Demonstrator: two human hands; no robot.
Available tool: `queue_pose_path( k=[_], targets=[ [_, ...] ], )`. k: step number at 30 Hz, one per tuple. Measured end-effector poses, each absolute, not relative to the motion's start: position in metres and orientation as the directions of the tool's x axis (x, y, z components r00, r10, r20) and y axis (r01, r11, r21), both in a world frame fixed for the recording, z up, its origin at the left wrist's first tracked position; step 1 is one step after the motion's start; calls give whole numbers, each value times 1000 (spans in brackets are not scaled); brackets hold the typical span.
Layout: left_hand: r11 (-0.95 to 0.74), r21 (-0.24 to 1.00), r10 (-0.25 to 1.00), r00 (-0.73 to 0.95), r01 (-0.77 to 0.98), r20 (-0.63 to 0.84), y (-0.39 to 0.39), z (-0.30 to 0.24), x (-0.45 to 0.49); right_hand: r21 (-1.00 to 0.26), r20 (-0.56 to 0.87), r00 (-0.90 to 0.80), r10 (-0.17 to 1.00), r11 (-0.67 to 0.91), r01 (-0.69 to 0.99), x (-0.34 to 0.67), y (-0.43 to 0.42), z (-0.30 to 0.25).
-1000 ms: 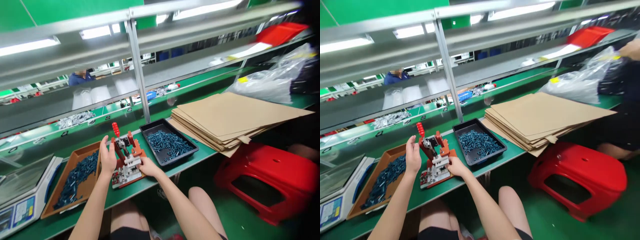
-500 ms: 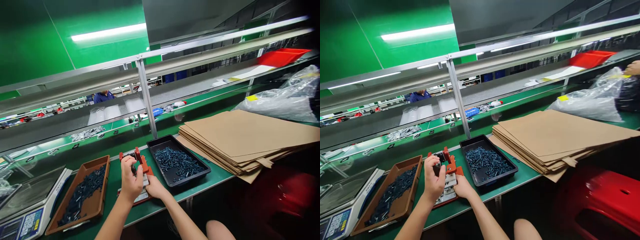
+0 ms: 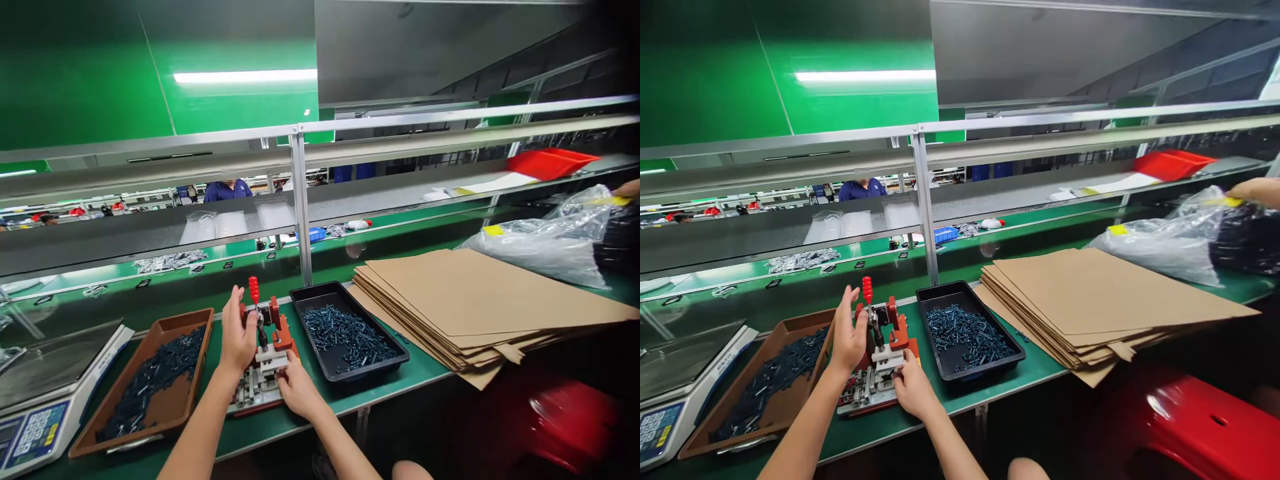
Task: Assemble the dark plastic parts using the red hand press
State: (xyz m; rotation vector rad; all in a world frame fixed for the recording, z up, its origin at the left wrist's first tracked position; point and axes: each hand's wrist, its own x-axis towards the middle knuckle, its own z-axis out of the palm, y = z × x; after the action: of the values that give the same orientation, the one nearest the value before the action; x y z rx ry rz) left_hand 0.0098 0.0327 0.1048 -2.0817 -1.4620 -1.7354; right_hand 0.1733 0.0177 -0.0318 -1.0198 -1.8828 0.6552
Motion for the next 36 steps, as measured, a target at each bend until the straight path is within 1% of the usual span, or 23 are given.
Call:
queue_pose_path(
  k=[2, 3, 6, 7, 9, 10, 12, 14, 16, 17, 19, 21, 23, 24, 25, 26, 27, 28, 29, 31, 32, 34, 36],
  targets=[
    [-466, 531, 604, -183, 708, 776, 24, 60, -14, -760, 438, -313, 843, 533, 373, 174, 19, -32],
    [-399, 566, 647, -216, 721, 732, 22, 36, -26, -762, 432, -325, 841, 533, 367, 173, 20, -32],
    [-265, 659, 862, -134, 704, 489, 19, -25, -54, -768, 417, -324, 849, 520, 374, 171, 21, -34],
    [-236, 690, 908, -98, 684, 408, 18, -39, -59, -768, 413, -316, 854, 513, 382, 170, 22, -36],
    [-187, 748, 947, -85, 636, 309, 19, -58, -64, -763, 402, -312, 861, 504, 405, 169, 24, -38],
    [-164, 782, 952, -112, 601, 285, 20, -62, -64, -760, 393, -319, 863, 500, 416, 168, 26, -39],
    [-128, 880, 954, -188, 457, 236, 22, -66, -61, -755, 365, -338, 867, 489, 438, 167, 31, -41],
    [-115, 965, 959, -229, 234, 169, 25, -66, -58, -754, 332, -348, 877, 468, 461, 165, 35, -42],
    [-126, 990, 960, -242, 64, 138, 25, -64, -54, -752, 316, -353, 881, 459, 473, 164, 38, -44],
    [-138, 990, 957, -252, 39, 143, 23, -62, -53, -748, 319, -356, 878, 464, 475, 164, 39, -45],
    [-154, 983, 930, -322, 101, 179, 12, -59, -51, -732, 351, -349, 869, 487, 476, 165, 37, -46],
    [-167, 952, 860, -434, 257, 268, -11, -56, -48, -712, 404, -303, 863, 505, 488, 171, 33, -46],
    [-163, 905, 770, -523, 392, 366, -45, -59, -41, -700, 443, -221, 869, 490, 520, 177, 24, -48],
    [-152, 898, 749, -545, 412, 377, -65, -62, -34, -704, 453, -173, 875, 469, 533, 179, 16, -50],
    [-133, 913, 768, -543, 385, 341, -86, -67, -26, -714, 455, -133, 880, 450, 537, 179, 5, -53],
    [-98, 945, 818, -515, 312, 255, -105, -73, -18, -728, 451, -117, 885, 441, 524, 177, -10, -56],
    [-42, 978, 877, -461, 206, 134, -122, -79, -9, -744, 442, -144, 885, 452, 493, 172, -27, -59],
    [29, 996, 922, -387, 88, 7, -137, -86, -2, -757, 423, -220, 879, 476, 447, 164, -46, -61],
    [98, 995, 942, -320, -22, -99, -148, -93, 5, -770, 386, -340, 857, 503, 393, 155, -66, -64],
    [186, 968, 940, -257, -169, -226, -163, -105, 9, -794, 297, -527, 796, 513, 326, 135, -100, -66],
    [216, 956, 930, -256, -199, -263, -168, -112, 7, -802, 259, -588, 766, 509, 312, 127, -111, -66],
    [284, 939, 905, -271, -193, -330, -177, -126, -11, -807, 222, -649, 728, 511, 297, 121, -120, -65],
    [363, 923, 865, -321, -128, -385, -188, -139, -46, -794, 246, -664, 706, 540, 279, 131, -110, -59]
  ],
)
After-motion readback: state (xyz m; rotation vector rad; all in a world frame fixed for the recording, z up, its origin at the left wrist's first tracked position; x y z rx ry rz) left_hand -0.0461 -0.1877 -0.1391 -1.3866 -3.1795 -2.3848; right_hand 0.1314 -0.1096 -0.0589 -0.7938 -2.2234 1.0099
